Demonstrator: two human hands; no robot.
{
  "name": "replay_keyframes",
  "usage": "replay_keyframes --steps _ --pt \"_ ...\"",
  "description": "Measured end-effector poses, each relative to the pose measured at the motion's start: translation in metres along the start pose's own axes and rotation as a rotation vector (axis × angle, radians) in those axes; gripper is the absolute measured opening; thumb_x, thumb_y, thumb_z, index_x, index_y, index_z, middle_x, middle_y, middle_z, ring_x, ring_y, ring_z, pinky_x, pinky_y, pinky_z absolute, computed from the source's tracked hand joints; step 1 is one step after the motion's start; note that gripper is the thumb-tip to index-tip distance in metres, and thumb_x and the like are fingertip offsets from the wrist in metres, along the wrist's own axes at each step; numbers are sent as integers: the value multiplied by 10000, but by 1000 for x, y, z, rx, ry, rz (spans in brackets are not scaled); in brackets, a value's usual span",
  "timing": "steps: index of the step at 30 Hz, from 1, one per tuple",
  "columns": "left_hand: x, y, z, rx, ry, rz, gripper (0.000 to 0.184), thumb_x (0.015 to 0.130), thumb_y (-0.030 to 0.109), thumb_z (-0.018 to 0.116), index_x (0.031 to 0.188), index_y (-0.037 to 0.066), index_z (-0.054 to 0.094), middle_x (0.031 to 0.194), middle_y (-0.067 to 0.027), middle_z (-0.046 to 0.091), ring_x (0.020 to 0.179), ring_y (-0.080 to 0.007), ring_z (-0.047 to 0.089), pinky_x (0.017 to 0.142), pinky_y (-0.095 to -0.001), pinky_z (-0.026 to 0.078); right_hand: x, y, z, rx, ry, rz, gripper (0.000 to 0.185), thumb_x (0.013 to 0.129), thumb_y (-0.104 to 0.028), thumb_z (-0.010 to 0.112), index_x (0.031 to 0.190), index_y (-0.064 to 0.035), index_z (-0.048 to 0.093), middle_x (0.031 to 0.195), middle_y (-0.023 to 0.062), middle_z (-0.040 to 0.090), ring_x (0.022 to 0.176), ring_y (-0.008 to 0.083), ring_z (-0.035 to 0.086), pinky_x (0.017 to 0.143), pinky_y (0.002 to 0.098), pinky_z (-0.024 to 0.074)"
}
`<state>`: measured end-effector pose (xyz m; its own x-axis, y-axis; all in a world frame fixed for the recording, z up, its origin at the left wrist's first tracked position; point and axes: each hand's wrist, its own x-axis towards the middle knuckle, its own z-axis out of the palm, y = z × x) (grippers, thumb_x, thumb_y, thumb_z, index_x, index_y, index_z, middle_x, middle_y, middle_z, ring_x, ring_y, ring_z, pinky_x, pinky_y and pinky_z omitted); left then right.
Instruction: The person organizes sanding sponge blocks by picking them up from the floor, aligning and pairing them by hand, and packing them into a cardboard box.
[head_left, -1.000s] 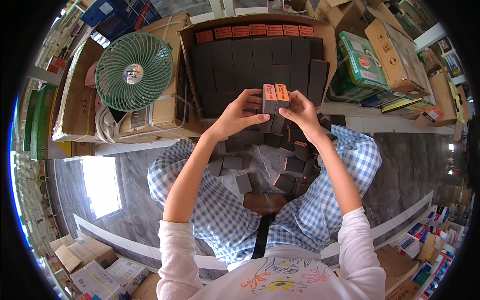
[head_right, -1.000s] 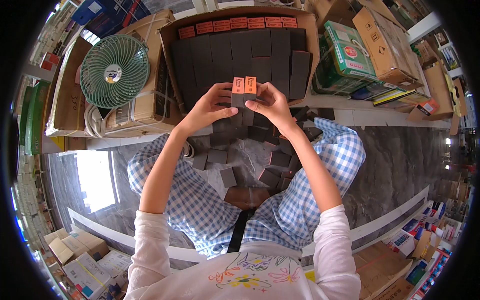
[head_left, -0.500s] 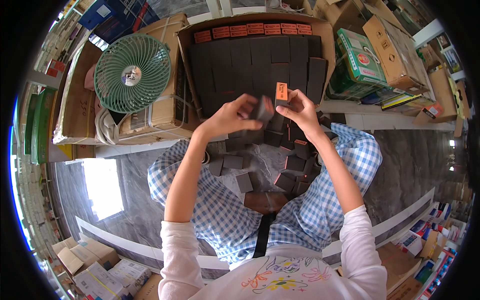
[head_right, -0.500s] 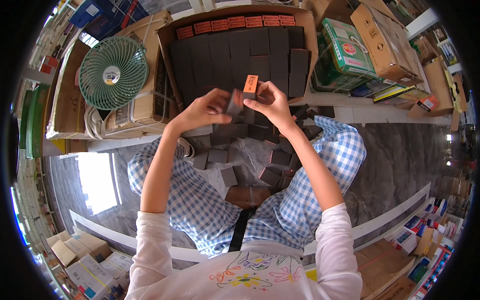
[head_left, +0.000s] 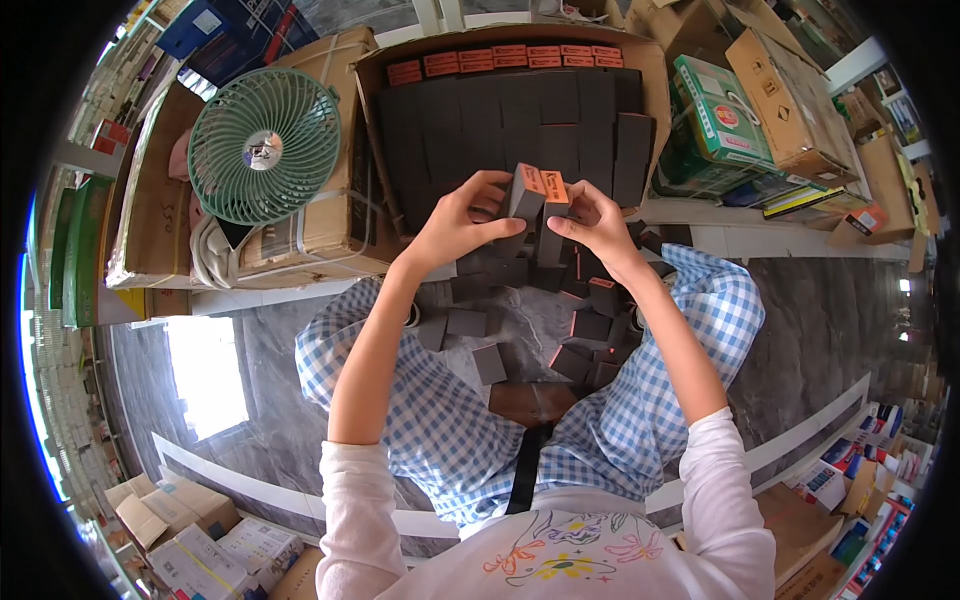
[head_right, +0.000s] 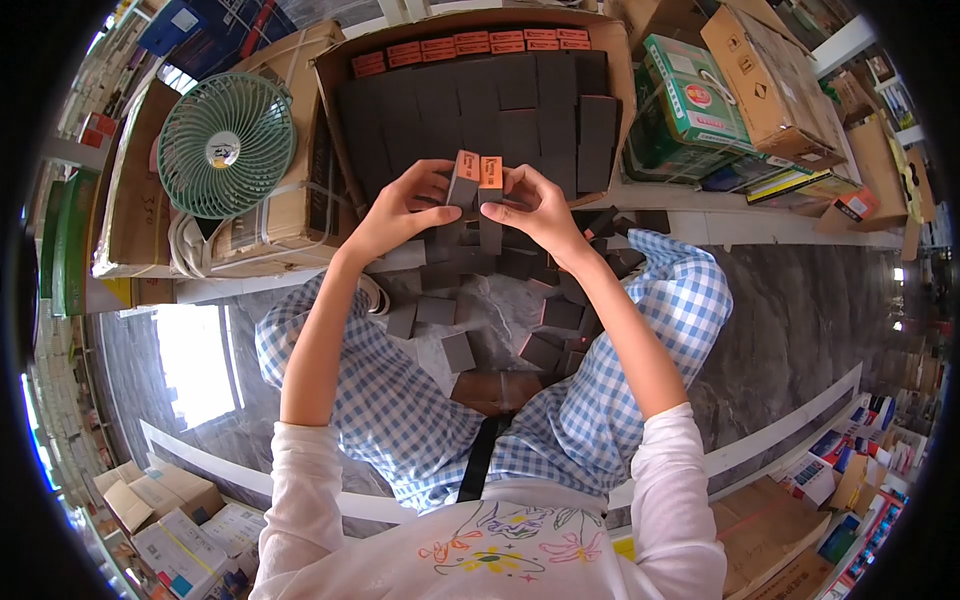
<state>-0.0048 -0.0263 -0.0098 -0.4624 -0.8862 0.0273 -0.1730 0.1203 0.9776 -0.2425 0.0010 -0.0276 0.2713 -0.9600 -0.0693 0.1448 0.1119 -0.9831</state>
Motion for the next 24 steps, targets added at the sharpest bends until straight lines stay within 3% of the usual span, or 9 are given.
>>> replay_keyframes --steps 4,10,12,14,16,18,20,23,24 --pt "-7 -16 -1 764 134 -105 701 694 381 788 1256 43 541 1055 -173 617 961 -271 626 819 -362 520 0 -1 -1 -14 -7 18 303 789 -155 796 882 -85 516 1014 -5 591 1017 101 569 921 279 457" --pt "2 7 -2 -182 55 -174 632 736 369 780 1231 45 559 1059 -156 624 1002 -236 619 823 -359 515 -1 -3 1 11 -12 22 292 790 -149 791 883 -87 521 1025 -2 595 1020 92 559 926 282 449" --pt "-1 -6 -3 -29 3 -202 634 741 355 779 1245 43 554 1061 -134 621 1010 -223 608 854 -350 502 -1 -4 2 17 -7 23 289 792 -150 789 882 -87 522 1013 -8 592 1011 91 559 922 282 450" --pt "-11 -10 -2 913 176 -48 552 801 255 741 1272 54 532 1069 -80 598 1022 -174 572 871 -333 482 0 -5 1 23 -11 27 286 794 -150 788 882 -87 523 1001 -14 588 1002 90 560 919 282 450" --pt "-7 -5 -2 800 233 -11 565 783 243 757 1270 63 537 1057 -76 596 1020 -182 574 884 -334 485 1 -5 0 28 8 43 285 796 -153 787 892 -84 527 979 -20 585 990 85 560 916 278 447" --pt "1 5 0 -60 149 -109 690 675 311 819 1250 47 544 1106 -163 587 1003 -276 617 878 -358 510 1 -3 0 49 -16 40 277 817 -143 765 965 -72 543 1001 -16 588 987 76 548 918 263 428" --pt "1 7 5 -169 151 -92 721 653 315 835 1255 49 539 1091 -173 594 988 -281 617 875 -362 508 -1 -1 -2 61 -32 41 283 837 -133 744 1038 -61 560 1022 -11 590 984 67 537 919 248 409" --pt "-6 -8 4 910 343 125 695 691 342 831 1257 52 550 1024 -142 607 960 -226 627 803 -340 521 -1 0 -2 65 -50 56 284 838 -137 745 1038 -60 558 1015 -12 586 983 67 536 910 249 413" --pt "-5 -10 4 911 347 120 695 691 342 831 1257 52 550 1024 -142 607 960 -226 627 803 -340 521 -2 -2 0 57 -43 60 283 820 -153 765 973 -72 541 988 -21 583 978 63 541 904 246 421"
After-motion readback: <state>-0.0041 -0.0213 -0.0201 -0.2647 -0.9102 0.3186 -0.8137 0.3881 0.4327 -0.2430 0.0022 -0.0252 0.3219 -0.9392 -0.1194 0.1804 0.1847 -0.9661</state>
